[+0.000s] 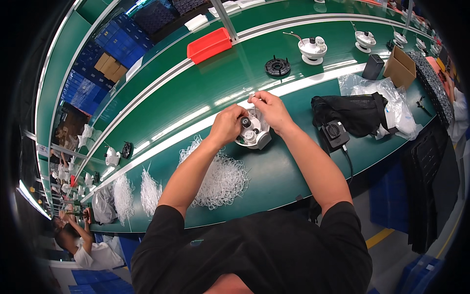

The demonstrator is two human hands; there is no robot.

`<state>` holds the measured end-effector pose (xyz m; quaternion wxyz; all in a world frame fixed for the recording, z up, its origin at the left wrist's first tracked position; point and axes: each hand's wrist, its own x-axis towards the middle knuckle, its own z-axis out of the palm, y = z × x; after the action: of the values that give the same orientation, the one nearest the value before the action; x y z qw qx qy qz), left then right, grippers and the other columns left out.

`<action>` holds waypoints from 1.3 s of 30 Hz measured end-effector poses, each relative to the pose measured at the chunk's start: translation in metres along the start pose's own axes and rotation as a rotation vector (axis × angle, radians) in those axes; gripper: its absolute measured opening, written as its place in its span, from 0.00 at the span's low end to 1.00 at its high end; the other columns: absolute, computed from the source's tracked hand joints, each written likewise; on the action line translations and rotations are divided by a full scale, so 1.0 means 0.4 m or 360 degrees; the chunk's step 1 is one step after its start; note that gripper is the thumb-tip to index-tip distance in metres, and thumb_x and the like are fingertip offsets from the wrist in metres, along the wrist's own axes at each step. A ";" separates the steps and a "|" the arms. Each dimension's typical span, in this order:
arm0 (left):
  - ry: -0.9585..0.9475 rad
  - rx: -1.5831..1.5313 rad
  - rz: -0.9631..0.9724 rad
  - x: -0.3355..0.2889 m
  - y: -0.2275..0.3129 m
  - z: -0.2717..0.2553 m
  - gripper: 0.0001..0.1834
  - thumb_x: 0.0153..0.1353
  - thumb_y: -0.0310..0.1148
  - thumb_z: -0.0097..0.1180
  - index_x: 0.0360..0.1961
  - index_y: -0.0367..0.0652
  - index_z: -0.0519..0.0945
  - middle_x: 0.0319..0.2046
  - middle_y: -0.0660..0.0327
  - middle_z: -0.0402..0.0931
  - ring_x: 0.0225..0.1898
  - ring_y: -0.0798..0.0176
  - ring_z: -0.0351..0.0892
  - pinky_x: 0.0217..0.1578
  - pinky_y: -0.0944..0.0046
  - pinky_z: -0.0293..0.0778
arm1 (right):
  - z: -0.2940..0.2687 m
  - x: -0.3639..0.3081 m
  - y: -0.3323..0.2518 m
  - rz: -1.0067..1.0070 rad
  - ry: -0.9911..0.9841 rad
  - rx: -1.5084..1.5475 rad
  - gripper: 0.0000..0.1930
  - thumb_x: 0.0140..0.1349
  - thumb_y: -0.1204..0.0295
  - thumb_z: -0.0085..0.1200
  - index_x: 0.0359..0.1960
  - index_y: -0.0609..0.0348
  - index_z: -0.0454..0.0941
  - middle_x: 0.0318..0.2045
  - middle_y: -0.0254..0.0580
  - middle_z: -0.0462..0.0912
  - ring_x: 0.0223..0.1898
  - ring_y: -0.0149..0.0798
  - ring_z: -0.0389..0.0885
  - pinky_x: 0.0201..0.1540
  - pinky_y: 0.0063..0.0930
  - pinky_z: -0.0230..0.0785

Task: The person assembles small white electronic components on a green workbench. They repeatedly pick up white zip ties, thread them through the center of the devices, and secure them by hand. The person handles the components one at a time, placing the finished units back on the table.

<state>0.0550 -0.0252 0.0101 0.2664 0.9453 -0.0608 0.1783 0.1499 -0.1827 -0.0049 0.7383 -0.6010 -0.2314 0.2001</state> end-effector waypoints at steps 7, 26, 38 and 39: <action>-0.0045 0.0203 0.0068 -0.011 -0.001 -0.019 0.05 0.52 0.20 0.58 0.31 0.39 0.79 0.32 0.53 0.78 0.38 0.46 0.78 0.39 0.52 0.74 | -0.052 -0.009 -0.003 -0.0040 -0.0261 -0.0421 0.14 0.74 0.65 0.46 0.41 0.62 0.79 0.31 0.30 0.81 0.37 0.26 0.75 0.41 0.25 0.68; 0.0151 0.0074 -0.0268 -0.034 -0.003 -0.023 0.08 0.60 0.32 0.60 0.34 0.38 0.78 0.33 0.49 0.77 0.41 0.43 0.78 0.43 0.50 0.74 | -0.001 -0.031 -0.069 -0.0374 -0.0401 -0.1858 0.09 0.59 0.68 0.57 0.38 0.59 0.81 0.33 0.50 0.84 0.38 0.53 0.83 0.41 0.45 0.74; -0.0193 -0.1247 -0.1167 -0.055 -0.119 -0.048 0.14 0.71 0.33 0.50 0.47 0.31 0.77 0.34 0.55 0.81 0.25 0.66 0.81 0.23 0.68 0.80 | -0.089 -0.002 0.161 -0.0234 0.0476 -0.0623 0.16 0.70 0.60 0.53 0.49 0.60 0.78 0.31 0.38 0.82 0.31 0.31 0.78 0.37 0.28 0.71; -0.0041 -0.1308 -0.1198 -0.040 -0.137 -0.050 0.14 0.71 0.33 0.50 0.47 0.30 0.76 0.34 0.54 0.81 0.25 0.65 0.81 0.24 0.68 0.80 | -0.082 -0.007 0.163 -0.0304 0.0445 -0.0689 0.16 0.69 0.61 0.54 0.48 0.60 0.78 0.30 0.38 0.82 0.30 0.32 0.77 0.37 0.29 0.71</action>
<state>0.0456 0.0323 -0.0063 0.6577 0.7222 0.2132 0.0208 0.1656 -0.1976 -0.0747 0.6330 -0.7421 -0.2204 -0.0095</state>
